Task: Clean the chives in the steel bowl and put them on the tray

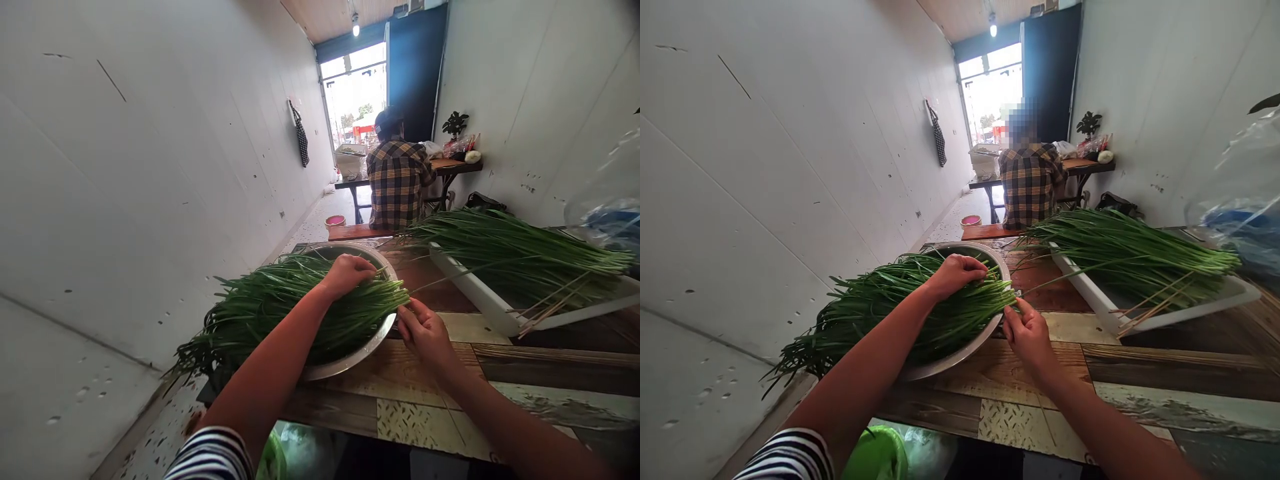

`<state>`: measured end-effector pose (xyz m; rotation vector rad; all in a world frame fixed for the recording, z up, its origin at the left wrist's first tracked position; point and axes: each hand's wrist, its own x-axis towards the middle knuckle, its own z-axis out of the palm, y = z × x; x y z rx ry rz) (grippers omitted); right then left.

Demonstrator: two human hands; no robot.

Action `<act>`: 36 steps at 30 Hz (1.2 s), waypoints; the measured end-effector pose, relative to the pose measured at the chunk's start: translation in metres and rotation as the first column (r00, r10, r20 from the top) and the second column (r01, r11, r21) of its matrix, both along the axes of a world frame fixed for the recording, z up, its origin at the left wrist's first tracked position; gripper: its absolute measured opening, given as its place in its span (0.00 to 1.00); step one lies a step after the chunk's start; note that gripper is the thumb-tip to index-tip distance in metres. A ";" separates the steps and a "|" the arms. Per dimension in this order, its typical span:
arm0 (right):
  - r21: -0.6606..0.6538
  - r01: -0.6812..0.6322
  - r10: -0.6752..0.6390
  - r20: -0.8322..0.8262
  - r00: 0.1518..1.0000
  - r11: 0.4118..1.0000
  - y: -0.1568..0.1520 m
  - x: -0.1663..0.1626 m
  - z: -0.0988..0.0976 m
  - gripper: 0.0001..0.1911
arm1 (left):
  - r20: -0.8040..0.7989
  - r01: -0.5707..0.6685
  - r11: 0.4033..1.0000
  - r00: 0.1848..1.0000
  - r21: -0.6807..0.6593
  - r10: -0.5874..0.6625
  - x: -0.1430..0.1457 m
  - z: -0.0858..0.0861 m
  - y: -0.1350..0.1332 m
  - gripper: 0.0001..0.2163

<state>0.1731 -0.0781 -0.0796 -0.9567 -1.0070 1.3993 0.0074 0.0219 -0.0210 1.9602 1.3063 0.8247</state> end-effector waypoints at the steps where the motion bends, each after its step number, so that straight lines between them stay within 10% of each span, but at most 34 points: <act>1: 0.001 0.001 -0.001 -0.004 1.000 1.000 0.000 0.000 0.000 0.16 | -0.008 0.001 1.000 1.000 0.011 -0.001 0.000 0.000 0.000 0.09; 36: 0.013 0.011 -0.011 -0.023 1.000 1.000 0.002 -0.001 -0.011 0.16 | 0.010 0.024 0.999 1.000 0.025 -0.025 0.001 -0.003 0.001 0.09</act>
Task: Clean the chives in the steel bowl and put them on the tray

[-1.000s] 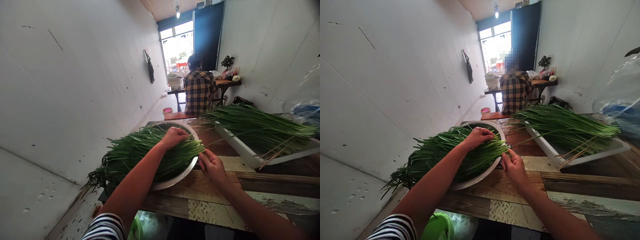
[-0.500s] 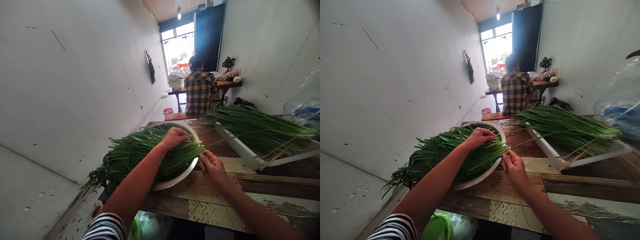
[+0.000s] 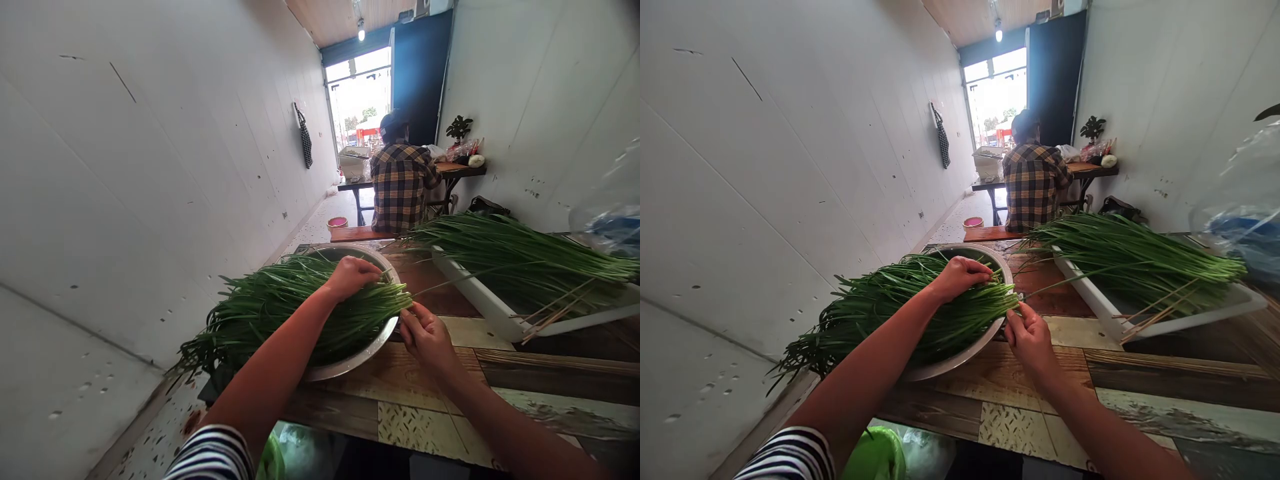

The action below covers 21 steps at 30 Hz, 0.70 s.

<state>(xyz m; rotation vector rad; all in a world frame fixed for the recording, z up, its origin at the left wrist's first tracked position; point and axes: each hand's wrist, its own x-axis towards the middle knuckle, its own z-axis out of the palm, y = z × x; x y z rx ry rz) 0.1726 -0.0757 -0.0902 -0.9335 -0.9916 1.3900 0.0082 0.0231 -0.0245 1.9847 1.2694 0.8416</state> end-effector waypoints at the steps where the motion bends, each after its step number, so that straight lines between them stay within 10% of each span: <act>1: -0.001 -0.002 0.002 -0.004 1.000 1.000 0.000 0.000 0.000 0.16 | -0.005 0.001 1.000 1.000 0.008 -0.001 0.001 0.000 -0.001 0.09; 10: 0.102 0.013 -0.018 0.051 0.999 0.995 0.000 -0.001 0.002 0.16 | -0.161 0.225 0.974 0.962 0.025 -0.218 -0.004 0.027 -0.014 0.10; 13: 0.218 0.050 -0.098 0.217 0.971 0.975 -0.006 0.000 -0.003 0.14 | -0.231 0.092 0.991 0.971 0.101 -0.067 -0.015 0.021 0.000 0.11; 16: 0.414 0.048 -0.234 0.412 0.880 0.909 -0.015 0.001 -0.010 0.11 | -0.352 -0.062 0.974 0.926 0.219 0.139 -0.020 0.005 0.017 0.12; 21: 0.654 -0.065 -0.377 0.511 0.773 0.754 -0.026 -0.001 -0.014 0.11 | -0.617 0.026 0.984 0.782 0.177 0.091 -0.013 -0.003 0.021 0.08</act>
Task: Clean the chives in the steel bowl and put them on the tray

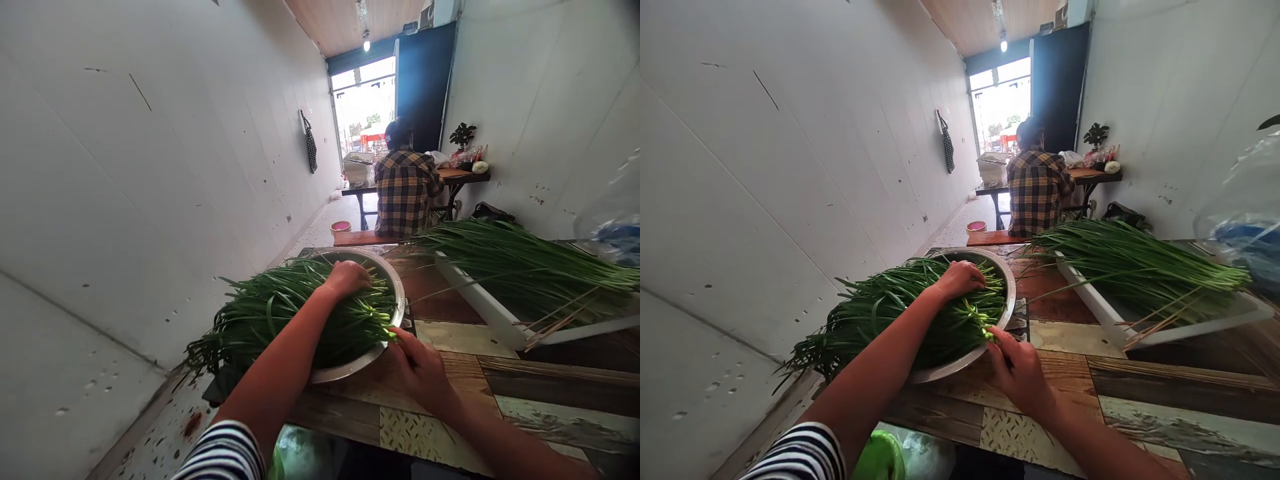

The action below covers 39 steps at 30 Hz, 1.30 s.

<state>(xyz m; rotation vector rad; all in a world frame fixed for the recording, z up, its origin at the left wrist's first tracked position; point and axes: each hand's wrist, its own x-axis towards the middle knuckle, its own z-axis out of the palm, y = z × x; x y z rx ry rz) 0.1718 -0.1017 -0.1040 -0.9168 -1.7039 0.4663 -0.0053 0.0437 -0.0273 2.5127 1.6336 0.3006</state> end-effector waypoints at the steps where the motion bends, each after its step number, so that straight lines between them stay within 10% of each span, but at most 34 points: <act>1: 0.021 0.002 -0.002 0.015 1.000 1.000 -0.001 -0.001 0.000 0.12 | -0.043 0.013 1.000 0.999 -0.005 -0.013 0.002 0.001 -0.002 0.08; 10: -0.166 -0.040 0.019 -0.122 0.992 0.985 0.002 -0.004 0.004 0.12 | -0.034 0.066 0.998 0.997 0.011 -0.065 0.005 0.007 -0.009 0.08; 19: -0.525 -0.348 -0.021 -0.574 0.818 0.777 0.029 0.004 0.010 0.12 | 0.411 0.035 0.999 0.911 -0.032 -0.019 0.004 -0.001 -0.010 0.10; 39: -0.546 -0.363 -0.051 -0.601 0.797 0.755 0.024 0.002 0.023 0.15 | 0.579 0.078 0.996 0.814 -0.041 -0.041 0.020 0.010 -0.027 0.10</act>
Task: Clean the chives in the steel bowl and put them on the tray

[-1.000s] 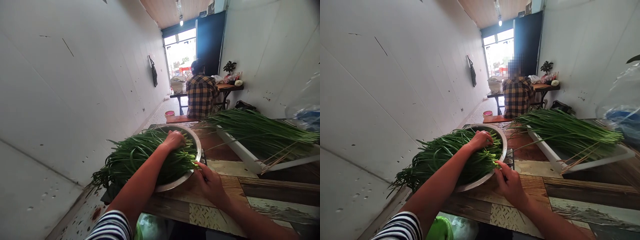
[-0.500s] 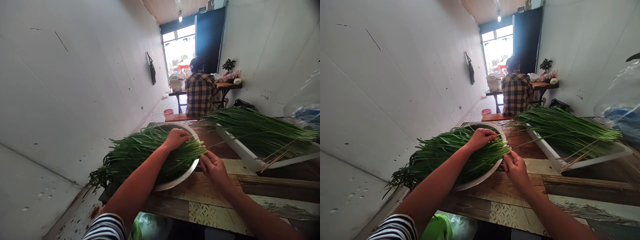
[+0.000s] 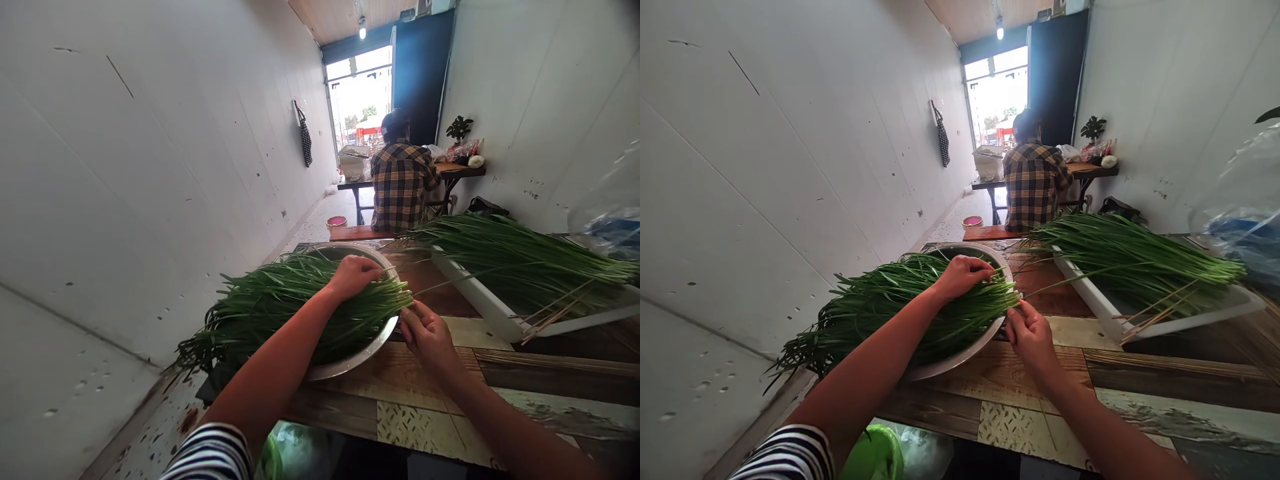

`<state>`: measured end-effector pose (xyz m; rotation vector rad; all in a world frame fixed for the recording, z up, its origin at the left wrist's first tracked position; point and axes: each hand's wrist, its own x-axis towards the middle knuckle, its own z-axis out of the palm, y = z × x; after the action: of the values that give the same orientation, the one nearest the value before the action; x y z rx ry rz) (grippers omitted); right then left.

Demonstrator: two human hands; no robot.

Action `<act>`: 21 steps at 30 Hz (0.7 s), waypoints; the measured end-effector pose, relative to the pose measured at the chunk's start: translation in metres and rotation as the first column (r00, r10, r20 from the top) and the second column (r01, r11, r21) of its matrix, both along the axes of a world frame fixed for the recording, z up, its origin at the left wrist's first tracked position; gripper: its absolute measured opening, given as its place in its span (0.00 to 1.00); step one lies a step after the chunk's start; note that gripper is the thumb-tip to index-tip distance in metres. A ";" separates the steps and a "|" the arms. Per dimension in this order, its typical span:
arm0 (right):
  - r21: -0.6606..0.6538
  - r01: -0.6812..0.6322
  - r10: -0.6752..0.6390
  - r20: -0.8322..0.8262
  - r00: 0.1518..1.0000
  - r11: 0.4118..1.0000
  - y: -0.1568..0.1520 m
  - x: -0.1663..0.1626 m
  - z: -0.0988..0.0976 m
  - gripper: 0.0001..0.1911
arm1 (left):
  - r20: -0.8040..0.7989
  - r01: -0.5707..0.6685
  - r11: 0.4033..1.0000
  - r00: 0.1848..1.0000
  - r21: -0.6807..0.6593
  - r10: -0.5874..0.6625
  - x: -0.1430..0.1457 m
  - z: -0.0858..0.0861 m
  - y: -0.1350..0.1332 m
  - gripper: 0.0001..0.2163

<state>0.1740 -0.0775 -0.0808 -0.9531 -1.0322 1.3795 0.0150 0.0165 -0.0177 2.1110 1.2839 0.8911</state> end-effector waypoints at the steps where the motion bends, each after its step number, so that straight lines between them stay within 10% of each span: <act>1: -0.002 -0.001 0.001 -0.001 1.000 1.000 0.000 0.000 -0.001 0.15 | -0.001 0.001 1.000 1.000 0.000 -0.001 0.000 0.000 0.000 0.10; 21: 0.010 -0.008 0.008 -0.020 1.000 1.000 0.004 0.002 -0.013 0.15 | 0.006 -0.014 0.999 1.000 -0.033 0.014 -0.001 0.003 -0.003 0.09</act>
<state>0.1760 -0.0733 -0.0934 -0.9269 -1.0282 1.3864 0.0143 0.0134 -0.0147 2.0745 1.3036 0.8755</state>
